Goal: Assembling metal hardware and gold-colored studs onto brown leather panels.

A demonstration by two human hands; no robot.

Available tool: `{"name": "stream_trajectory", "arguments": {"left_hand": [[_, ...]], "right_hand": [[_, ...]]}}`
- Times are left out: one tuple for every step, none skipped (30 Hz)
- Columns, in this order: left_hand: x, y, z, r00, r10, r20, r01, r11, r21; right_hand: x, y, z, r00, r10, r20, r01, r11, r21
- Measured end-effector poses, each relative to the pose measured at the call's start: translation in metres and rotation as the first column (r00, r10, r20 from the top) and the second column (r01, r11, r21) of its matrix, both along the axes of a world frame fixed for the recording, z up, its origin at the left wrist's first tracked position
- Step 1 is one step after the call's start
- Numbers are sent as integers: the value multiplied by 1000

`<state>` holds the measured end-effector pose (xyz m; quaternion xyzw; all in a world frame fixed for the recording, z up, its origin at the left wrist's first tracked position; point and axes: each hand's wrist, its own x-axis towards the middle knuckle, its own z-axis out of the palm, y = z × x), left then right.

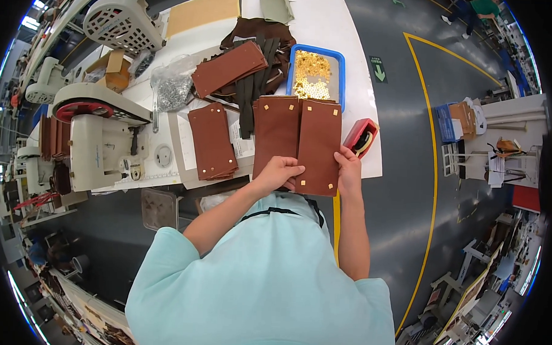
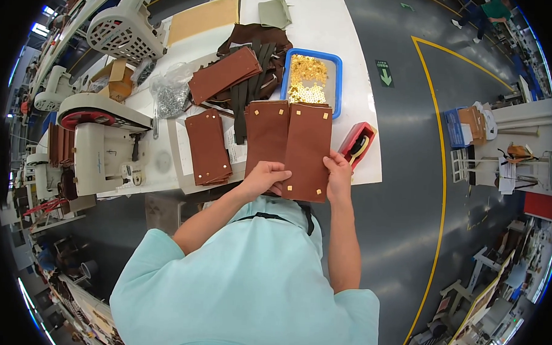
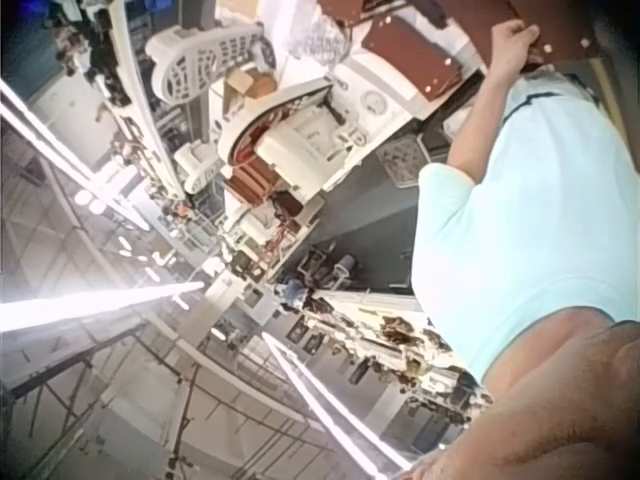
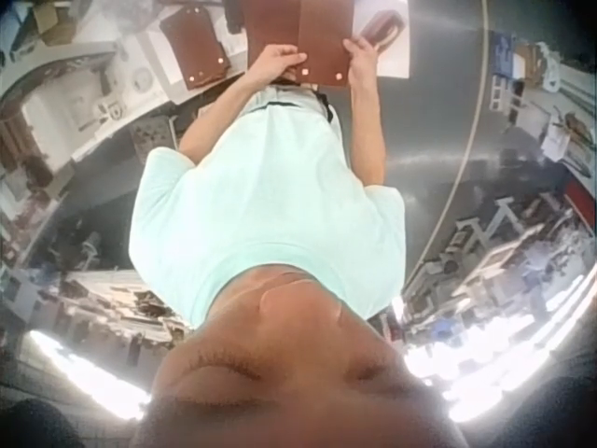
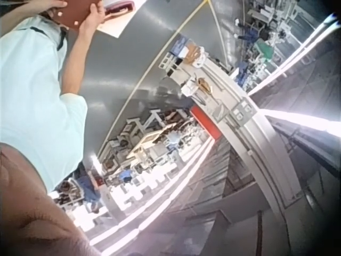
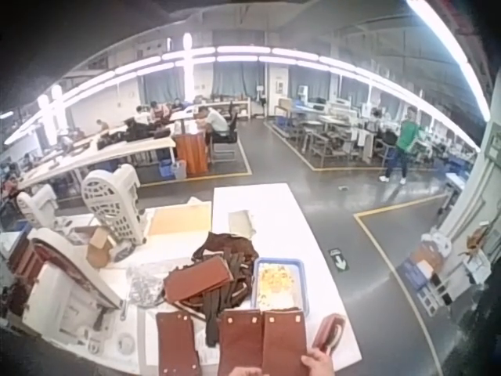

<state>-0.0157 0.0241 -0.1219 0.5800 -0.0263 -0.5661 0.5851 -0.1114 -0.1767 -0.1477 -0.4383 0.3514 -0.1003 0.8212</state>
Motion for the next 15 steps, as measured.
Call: {"name": "stream_trajectory", "arguments": {"left_hand": [[-1,-1,-3,1000,1,0,-1,1000,0],[-2,-1,-6,1000,11,-10,-11,1000,-4],[-3,-1,-9,1000,21,-21,-21,1000,-8],[-4,-2,-8,1000,21,-20,-22,1000,-8],[-4,-3,-5,1000,13,-9,-12,1000,8],[-4,-4,-4,1000,4,3,-4,1000,23],[-5,-4,-4,1000,4,4,-4,1000,22],[-5,-4,-4,1000,-14,7,14,1000,6],[-6,-5,-4,999,-32,10,32,999,-11],[-6,-5,-5,999,-32,9,32,999,-11],[-6,-6,-8,1000,-19,-2,19,1000,-22],[-6,-7,-11,1000,-7,-14,7,999,-33],[-7,-8,-10,1000,-12,-15,11,999,-34],[-7,-8,-9,1000,16,-10,-16,1000,-25],[-7,-9,-8,999,43,-4,-43,999,-17]], "right_hand": [[0,-1,-1,1000,1,0,-1,1000,0],[-1,-2,-3,1000,-2,-6,1,1000,-8],[-1,-2,-5,1000,-3,-13,3,1000,-17],[-1,-3,-5,1000,-3,-12,3,1000,-17],[-1,-3,-6,1000,-6,-11,6,1000,-26],[-1,-3,-7,1000,-9,-9,8,999,-36],[-1,-5,-8,1000,-8,-8,8,999,-37],[-1,-7,-9,1000,-8,-11,8,1000,-16],[-1,-9,-10,1000,-9,-14,9,1000,5],[1,-9,-8,1000,-9,-15,9,1000,5],[3,-10,-6,1000,-8,-26,8,1000,5],[5,-11,-3,999,-8,-38,8,1000,4],[6,-11,-1,999,-12,-39,12,1000,3],[7,-11,1,999,-6,-38,6,1000,1],[7,-11,2,999,0,-37,0,1000,-2]]}}
